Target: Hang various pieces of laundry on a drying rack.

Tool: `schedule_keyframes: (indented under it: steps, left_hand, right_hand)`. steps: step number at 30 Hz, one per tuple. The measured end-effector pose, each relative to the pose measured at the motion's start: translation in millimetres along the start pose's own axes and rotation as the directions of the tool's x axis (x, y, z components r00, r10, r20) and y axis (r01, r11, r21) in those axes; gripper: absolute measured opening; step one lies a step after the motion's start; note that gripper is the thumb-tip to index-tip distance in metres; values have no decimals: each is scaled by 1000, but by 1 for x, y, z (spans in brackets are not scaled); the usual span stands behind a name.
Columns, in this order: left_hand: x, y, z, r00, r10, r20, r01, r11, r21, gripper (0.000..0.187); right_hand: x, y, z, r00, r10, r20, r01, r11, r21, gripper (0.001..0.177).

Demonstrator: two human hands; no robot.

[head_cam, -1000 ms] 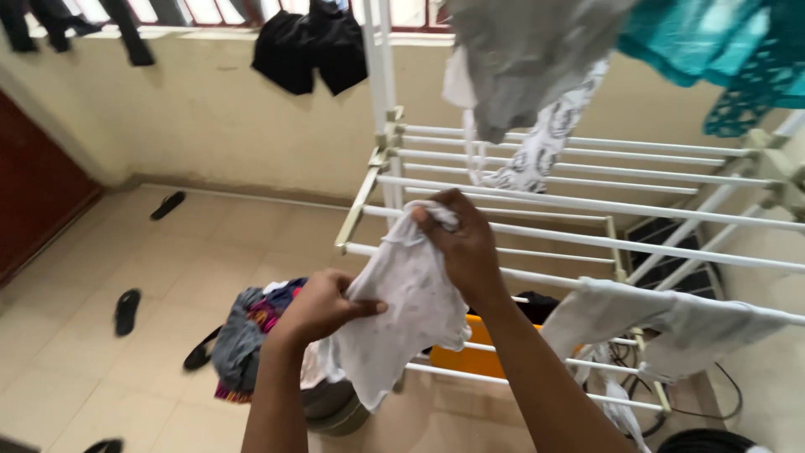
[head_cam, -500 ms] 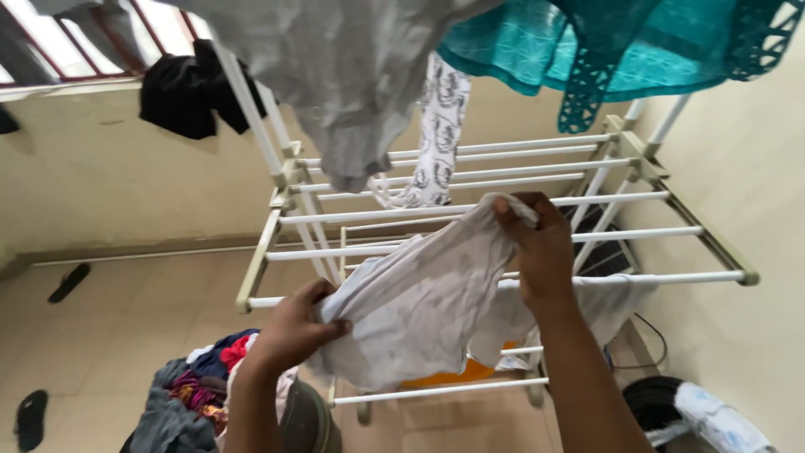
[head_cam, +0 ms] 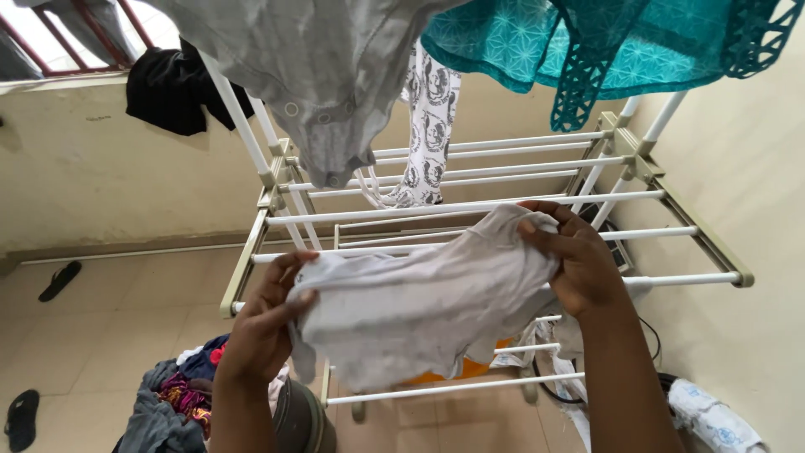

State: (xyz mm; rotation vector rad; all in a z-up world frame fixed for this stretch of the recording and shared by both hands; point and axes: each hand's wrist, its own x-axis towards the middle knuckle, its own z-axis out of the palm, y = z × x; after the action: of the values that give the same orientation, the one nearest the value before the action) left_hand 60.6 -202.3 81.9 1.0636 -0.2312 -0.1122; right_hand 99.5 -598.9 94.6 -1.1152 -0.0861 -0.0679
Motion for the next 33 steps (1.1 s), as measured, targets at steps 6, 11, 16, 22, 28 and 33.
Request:
schedule_keyframes:
  steps: [6, 11, 16, 22, 28, 33]
  left_hand:
    - [-2, -2, -13, 998, 45, 51, -44, 999, -13, 62]
    - [8, 0, -19, 983, 39, -181, 42, 905, 424, 41]
    - [3, 5, -20, 989, -113, 92, 47, 848, 528, 46]
    - [9, -2, -2, 972, -197, -130, 193, 345, 919, 54]
    - [13, -15, 61, 930, -8, 366, -198, 831, 519, 77]
    - [23, -52, 65, 992, -83, 91, 24, 856, 516, 58]
  right_hand:
    - [-7, -15, 29, 994, 7, 109, -17, 996, 91, 49]
    - [-1, -14, 16, 981, 27, 190, 25, 963, -268, 52]
    - [-10, -20, 47, 983, 21, 181, 6, 989, -145, 59]
    - [-14, -1, 83, 929, -104, 356, 174, 970, -170, 29]
    - [-29, 19, 126, 880, 56, 472, 122, 933, -339, 29]
    - [-34, 32, 131, 828, -127, 546, 383, 840, -386, 36]
